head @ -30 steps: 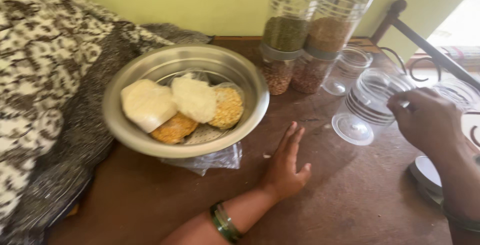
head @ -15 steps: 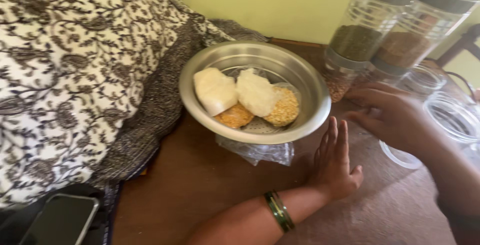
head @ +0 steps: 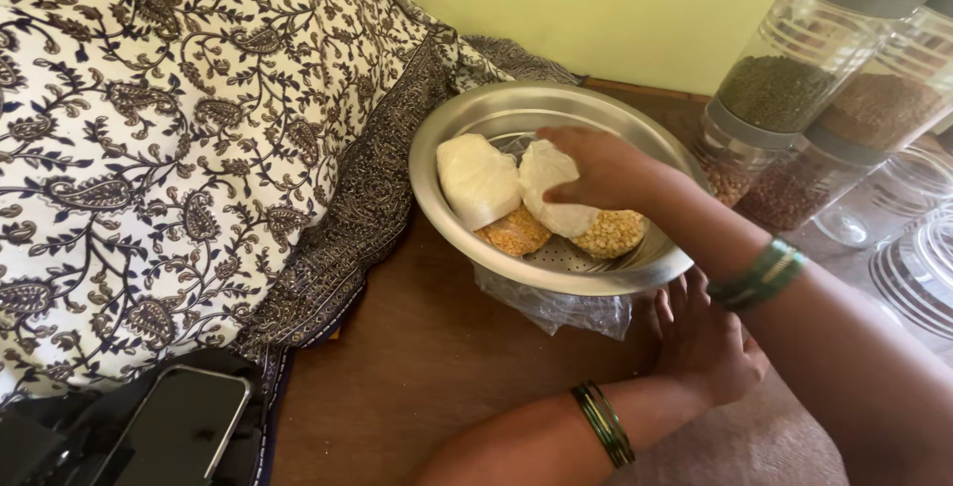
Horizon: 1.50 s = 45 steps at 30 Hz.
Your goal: The person unties plastic bags containing various grains and pulses, showing the contents to the camera before pouring sago pearls into a clear plastic jar and securing the lid.
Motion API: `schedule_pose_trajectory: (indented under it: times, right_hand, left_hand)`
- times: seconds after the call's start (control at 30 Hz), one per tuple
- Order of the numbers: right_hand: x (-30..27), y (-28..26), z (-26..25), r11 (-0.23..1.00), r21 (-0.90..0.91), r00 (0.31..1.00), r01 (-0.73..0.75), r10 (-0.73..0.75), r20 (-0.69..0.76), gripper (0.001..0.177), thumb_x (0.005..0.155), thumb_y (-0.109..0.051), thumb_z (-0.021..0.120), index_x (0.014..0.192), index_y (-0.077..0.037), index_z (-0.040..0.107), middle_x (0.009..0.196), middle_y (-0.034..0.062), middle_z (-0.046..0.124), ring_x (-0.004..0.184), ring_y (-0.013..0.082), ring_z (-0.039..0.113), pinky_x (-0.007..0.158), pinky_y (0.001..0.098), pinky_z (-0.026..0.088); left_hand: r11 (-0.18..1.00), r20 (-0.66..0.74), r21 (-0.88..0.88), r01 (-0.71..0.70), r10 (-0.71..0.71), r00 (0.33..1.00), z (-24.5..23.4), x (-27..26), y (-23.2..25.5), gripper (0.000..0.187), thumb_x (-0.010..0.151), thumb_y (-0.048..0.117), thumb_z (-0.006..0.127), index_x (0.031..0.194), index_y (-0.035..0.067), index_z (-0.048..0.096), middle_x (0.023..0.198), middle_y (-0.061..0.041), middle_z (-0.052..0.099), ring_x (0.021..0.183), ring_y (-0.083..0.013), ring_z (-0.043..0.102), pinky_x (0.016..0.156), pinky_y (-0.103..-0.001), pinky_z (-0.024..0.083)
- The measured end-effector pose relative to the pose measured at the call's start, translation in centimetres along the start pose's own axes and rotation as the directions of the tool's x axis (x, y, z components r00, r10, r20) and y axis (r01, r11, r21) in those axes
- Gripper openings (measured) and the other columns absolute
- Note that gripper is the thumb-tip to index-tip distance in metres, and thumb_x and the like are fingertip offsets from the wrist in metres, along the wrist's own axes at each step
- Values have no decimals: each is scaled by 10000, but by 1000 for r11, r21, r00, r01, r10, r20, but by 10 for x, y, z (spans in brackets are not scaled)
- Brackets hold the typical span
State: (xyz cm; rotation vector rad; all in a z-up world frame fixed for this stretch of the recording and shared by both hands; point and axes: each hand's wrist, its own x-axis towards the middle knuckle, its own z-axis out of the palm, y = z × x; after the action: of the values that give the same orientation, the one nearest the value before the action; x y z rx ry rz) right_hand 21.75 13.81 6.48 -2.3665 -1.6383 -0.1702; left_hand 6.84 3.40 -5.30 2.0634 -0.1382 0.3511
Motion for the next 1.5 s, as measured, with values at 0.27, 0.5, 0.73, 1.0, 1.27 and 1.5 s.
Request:
schedule_pose_trajectory:
  times: [0.27,0.5,0.73,1.0,1.27,1.5]
  right_hand:
    - [-19,9,-9,948,-12,944,-319,319,82,512,748,-176,814,1241,-143,679,1137,137,745,1026,316,721,894,438,569]
    - [-141,-29,-117,814,35,776,-580,566,-278,479,775,-195,842,1229,-124,704,1020,159,750,921,280,734,806,403,568]
    - [-241,-27,-119,721,20,714,-693,690,-116,400,794,-211,776,1184,-130,733,1049,98,779,909,236,746,816,395,582]
    - [-302,-28,-117,565,201,544,-801,825,-153,332,892,-326,756,1195,-191,751,1001,74,815,812,209,783,757,368,611]
    - [-332,14,-49,718,285,732,-635,677,-76,318,802,-254,748,1100,-146,778,1014,48,806,790,188,777,721,350,651]
    - [-329,3,-12,870,124,851,-477,492,-182,349,801,-247,777,1115,-96,760,906,79,771,906,270,732,778,421,570]
  left_hand:
    - [997,-71,17,-78,79,994,7,1,-6,1038,807,223,686,1650,40,109,1640,-365,141,1535,-560,99,1181,-730,111]
    - [995,-34,36,-92,93,995,23,4,-22,1133,819,260,693,1668,38,-23,1687,-370,13,1561,-557,-9,1194,-718,97]
    - [982,-80,121,-148,158,984,10,4,-20,963,842,257,675,1591,-7,130,1692,-298,75,1573,-487,25,1192,-680,106]
    - [967,-309,-36,-251,228,923,17,12,-34,663,899,49,592,1535,34,403,1559,-225,475,1482,-410,398,1243,-506,279]
    - [901,-189,-99,-423,400,897,-4,1,-12,298,995,196,627,1280,110,645,1404,-108,638,1428,-366,490,1221,-501,332]
    - [950,-121,-52,-306,299,947,-5,5,-4,207,907,341,725,965,148,771,1403,-101,641,1444,-388,436,1173,-532,337]
